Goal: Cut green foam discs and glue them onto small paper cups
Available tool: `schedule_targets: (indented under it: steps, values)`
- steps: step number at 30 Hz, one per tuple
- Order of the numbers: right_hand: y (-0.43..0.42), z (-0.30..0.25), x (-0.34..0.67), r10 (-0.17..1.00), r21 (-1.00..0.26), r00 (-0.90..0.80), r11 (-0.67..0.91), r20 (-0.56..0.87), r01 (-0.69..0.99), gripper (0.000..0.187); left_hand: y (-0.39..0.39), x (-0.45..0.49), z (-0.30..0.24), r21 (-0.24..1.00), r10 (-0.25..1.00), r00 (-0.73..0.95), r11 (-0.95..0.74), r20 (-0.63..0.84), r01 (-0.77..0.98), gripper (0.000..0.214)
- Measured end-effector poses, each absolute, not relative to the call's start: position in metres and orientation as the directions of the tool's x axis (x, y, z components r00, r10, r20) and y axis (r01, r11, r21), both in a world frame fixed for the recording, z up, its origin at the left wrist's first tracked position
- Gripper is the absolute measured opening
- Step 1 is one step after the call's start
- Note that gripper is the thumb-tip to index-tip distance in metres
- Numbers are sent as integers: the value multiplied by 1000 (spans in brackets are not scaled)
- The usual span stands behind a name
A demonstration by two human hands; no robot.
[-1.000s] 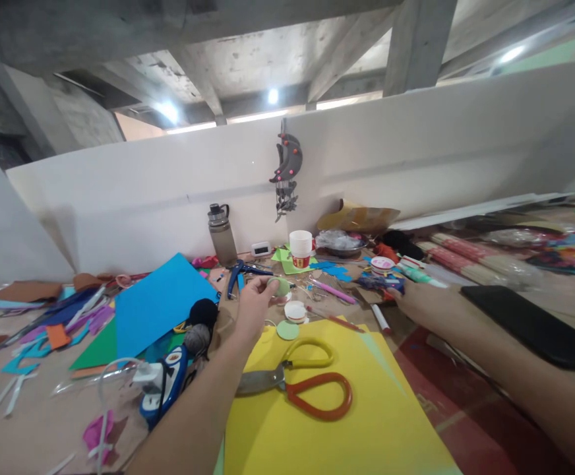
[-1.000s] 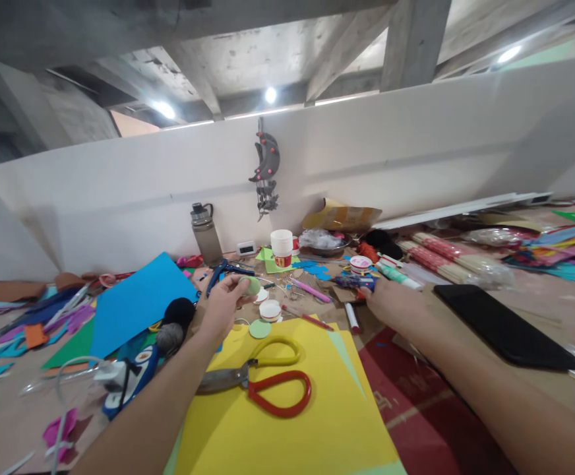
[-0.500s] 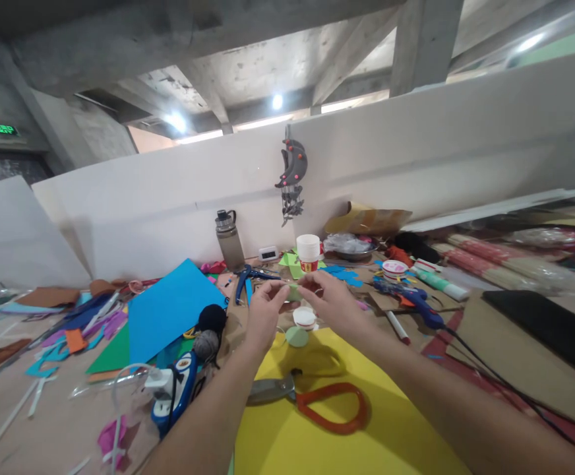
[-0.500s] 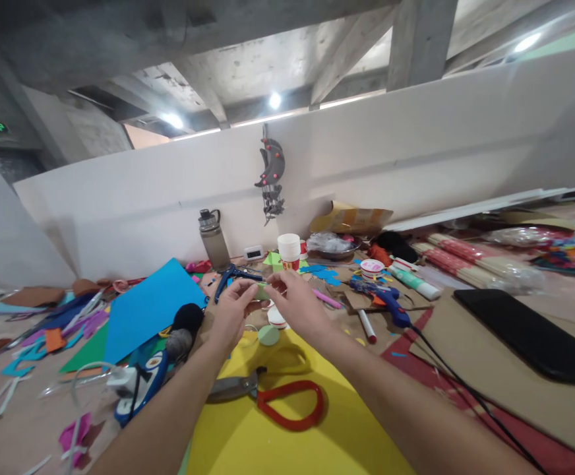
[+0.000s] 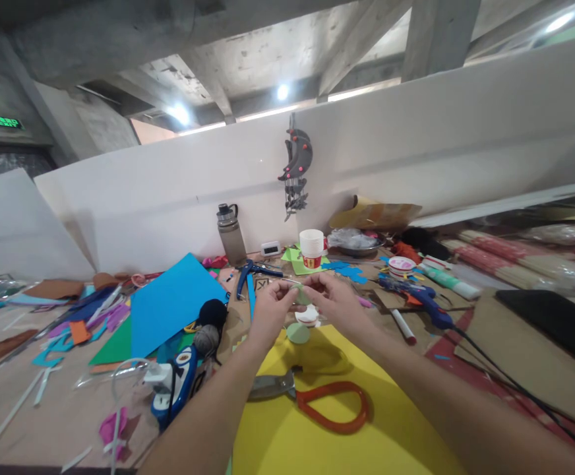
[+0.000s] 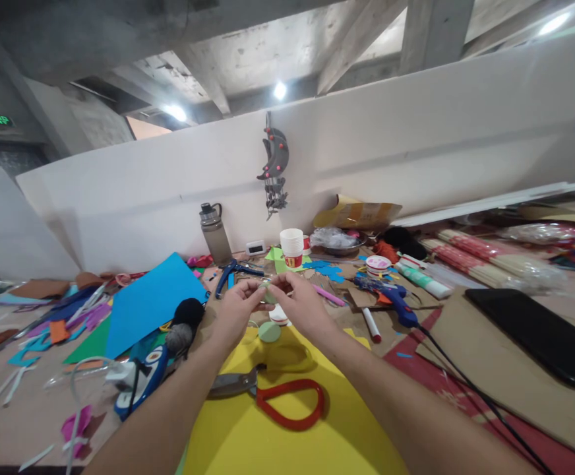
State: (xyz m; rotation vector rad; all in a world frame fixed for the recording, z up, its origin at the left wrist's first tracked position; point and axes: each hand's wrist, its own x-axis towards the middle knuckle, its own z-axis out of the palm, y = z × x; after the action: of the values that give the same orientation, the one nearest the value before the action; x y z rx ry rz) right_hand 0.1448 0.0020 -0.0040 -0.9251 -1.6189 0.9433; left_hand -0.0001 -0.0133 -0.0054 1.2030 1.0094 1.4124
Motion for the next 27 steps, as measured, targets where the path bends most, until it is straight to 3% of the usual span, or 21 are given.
schedule_targets:
  steps: [3,6,9,13,19,22,25,27]
  values:
    - [6,-7,146,930,-932,-138,353,340,86,17,-16,1,-4,979,988,52,-134,143,-153,38]
    - [12,-13,146,968,-971,-99,224,232,-83,22,-16,1,-5,985,988,126,-74,94,-158,43]
    - [15,-19,144,974,-963,-169,109,154,-248,31,-14,-2,-7,989,990,117,-68,84,-133,41]
    - [17,-25,144,958,-966,-237,104,161,-237,36,-13,-4,-7,990,993,84,-75,86,-119,37]
    - [15,-23,147,952,-961,-281,45,124,-273,36,-13,-5,-5,971,995,97,41,-19,-237,38]
    - [11,-17,150,941,-972,-290,121,177,-201,31,-10,-8,-7,947,996,64,80,-63,-312,36]
    - [9,-14,152,897,-945,-309,326,317,-25,37,-8,-11,-10,938,990,107,125,-96,-324,34]
    - [9,-14,153,871,-908,-311,416,381,53,26,-7,-11,-12,943,981,152,160,-120,-293,36]
